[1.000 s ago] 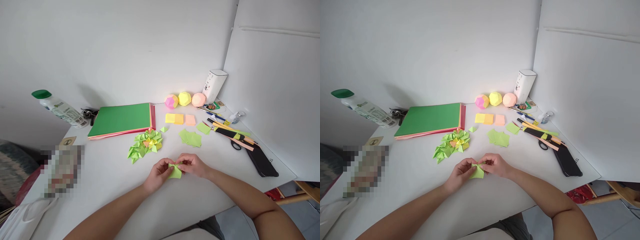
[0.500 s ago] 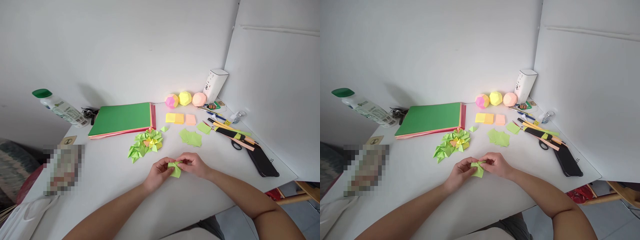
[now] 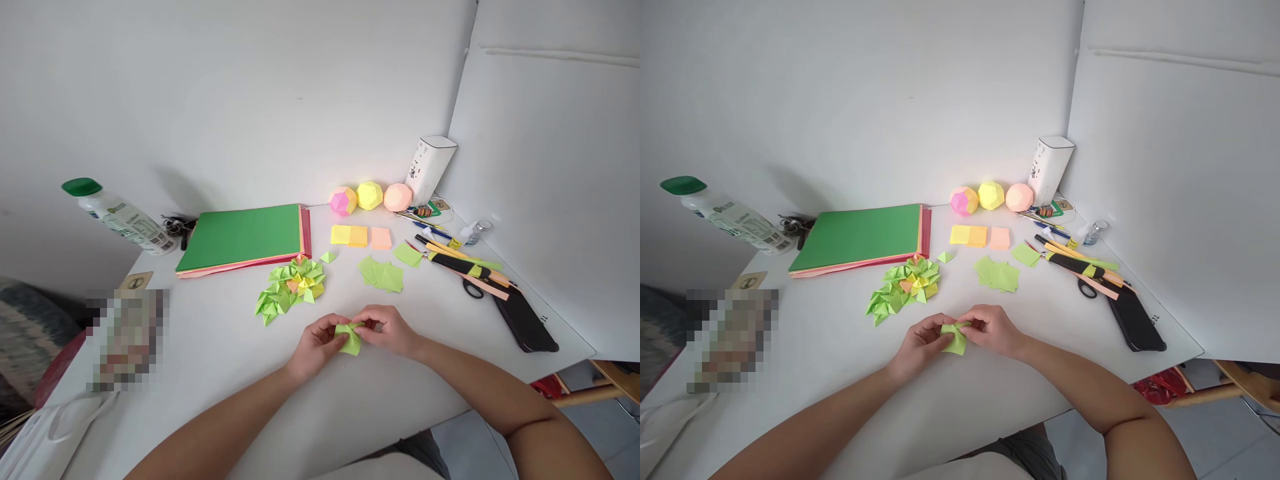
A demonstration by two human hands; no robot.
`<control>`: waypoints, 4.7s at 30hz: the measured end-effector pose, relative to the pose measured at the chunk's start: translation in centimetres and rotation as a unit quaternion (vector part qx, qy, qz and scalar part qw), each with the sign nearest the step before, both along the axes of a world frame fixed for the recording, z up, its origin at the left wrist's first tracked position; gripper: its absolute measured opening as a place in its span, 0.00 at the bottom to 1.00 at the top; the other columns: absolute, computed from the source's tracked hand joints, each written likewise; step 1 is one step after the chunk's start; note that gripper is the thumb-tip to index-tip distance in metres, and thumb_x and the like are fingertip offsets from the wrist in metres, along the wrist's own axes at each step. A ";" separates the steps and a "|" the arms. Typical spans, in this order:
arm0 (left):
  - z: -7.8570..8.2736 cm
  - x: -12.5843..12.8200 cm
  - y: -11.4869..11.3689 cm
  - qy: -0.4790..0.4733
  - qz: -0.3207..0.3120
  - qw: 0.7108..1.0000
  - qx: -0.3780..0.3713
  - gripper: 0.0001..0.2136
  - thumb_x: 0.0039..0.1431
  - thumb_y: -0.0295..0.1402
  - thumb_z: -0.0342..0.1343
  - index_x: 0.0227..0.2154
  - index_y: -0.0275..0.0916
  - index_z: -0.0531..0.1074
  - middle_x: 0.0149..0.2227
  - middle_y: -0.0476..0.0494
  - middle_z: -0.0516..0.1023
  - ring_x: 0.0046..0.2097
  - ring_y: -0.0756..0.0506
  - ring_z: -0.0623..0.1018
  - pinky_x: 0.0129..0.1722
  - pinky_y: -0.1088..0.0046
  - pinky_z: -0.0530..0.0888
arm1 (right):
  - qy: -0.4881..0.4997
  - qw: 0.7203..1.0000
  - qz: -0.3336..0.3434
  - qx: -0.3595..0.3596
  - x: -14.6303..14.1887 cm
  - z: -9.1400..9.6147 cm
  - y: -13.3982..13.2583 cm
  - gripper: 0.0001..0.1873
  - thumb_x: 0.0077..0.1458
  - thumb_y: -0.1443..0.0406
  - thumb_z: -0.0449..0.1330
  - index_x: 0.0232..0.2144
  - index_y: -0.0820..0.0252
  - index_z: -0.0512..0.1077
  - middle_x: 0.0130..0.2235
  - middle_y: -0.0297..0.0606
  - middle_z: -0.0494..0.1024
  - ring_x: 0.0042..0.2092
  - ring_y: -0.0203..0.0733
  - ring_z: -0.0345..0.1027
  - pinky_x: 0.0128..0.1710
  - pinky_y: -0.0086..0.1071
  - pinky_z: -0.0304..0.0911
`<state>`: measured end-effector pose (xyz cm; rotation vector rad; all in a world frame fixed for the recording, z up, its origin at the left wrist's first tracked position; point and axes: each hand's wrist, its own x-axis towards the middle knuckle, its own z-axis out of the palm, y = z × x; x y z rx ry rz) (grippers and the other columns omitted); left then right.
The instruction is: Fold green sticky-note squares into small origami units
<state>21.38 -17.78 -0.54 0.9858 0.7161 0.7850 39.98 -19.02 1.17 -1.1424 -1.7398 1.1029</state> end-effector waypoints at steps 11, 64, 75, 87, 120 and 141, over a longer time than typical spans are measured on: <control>-0.2 0.2 -0.1 -0.007 0.027 1.000 -0.011 0.14 0.44 0.32 0.64 0.36 0.38 0.71 0.26 0.51 0.73 0.28 0.51 0.72 0.29 0.76 0.68 | -0.062 0.991 0.010 0.119 -0.1 -0.4 -0.2 0.07 0.54 0.66 0.55 0.33 0.60 0.72 0.27 0.37 0.73 0.26 0.34 0.63 0.25 0.28 0.60; -0.2 0.3 -0.2 0.150 0.022 0.988 0.041 0.15 0.49 0.42 0.58 0.33 0.35 0.78 0.15 0.49 0.71 0.18 0.52 0.69 0.16 0.79 0.63 | -0.089 0.994 -0.011 0.068 0.0 -0.5 -0.3 0.10 0.55 0.62 0.57 0.30 0.63 0.75 0.26 0.38 0.72 0.26 0.34 0.63 0.25 0.27 0.59; -0.7 0.1 -0.1 0.137 0.011 0.989 0.048 0.14 0.51 0.42 0.57 0.33 0.36 0.78 0.17 0.48 0.73 0.18 0.52 0.69 0.17 0.78 0.63 | -0.066 0.997 -0.013 0.039 0.0 -0.5 -0.4 0.11 0.55 0.60 0.57 0.30 0.62 0.75 0.27 0.38 0.72 0.27 0.35 0.63 0.25 0.27 0.59; -0.3 0.2 -0.3 0.153 0.002 0.985 0.077 0.16 0.51 0.44 0.57 0.29 0.34 0.77 0.14 0.52 0.66 0.15 0.55 0.62 0.15 0.79 0.59 | -0.067 0.995 0.002 0.071 -0.2 0.4 -0.5 0.10 0.52 0.65 0.55 0.23 0.62 0.72 0.22 0.35 0.68 0.24 0.34 0.61 0.24 0.27 0.58; -0.7 0.1 -0.5 0.191 -0.037 0.970 0.145 0.18 0.53 0.48 0.52 0.22 0.38 0.61 0.15 0.55 0.61 0.18 0.54 0.59 0.19 0.78 0.55 | -0.015 0.992 0.052 -0.114 -0.2 -0.2 -0.7 0.05 0.49 0.68 0.55 0.23 0.62 0.64 0.18 0.27 0.63 0.19 0.29 0.56 0.18 0.23 0.52; -1.0 0.2 -0.2 -0.005 -0.018 0.997 0.073 0.13 0.53 0.41 0.57 0.35 0.37 0.66 0.25 0.52 0.67 0.26 0.52 0.68 0.27 0.75 0.65 | 0.055 0.976 0.079 -0.196 0.1 -0.5 -0.3 0.09 0.52 0.62 0.58 0.33 0.63 0.66 0.27 0.32 0.69 0.26 0.32 0.65 0.24 0.26 0.62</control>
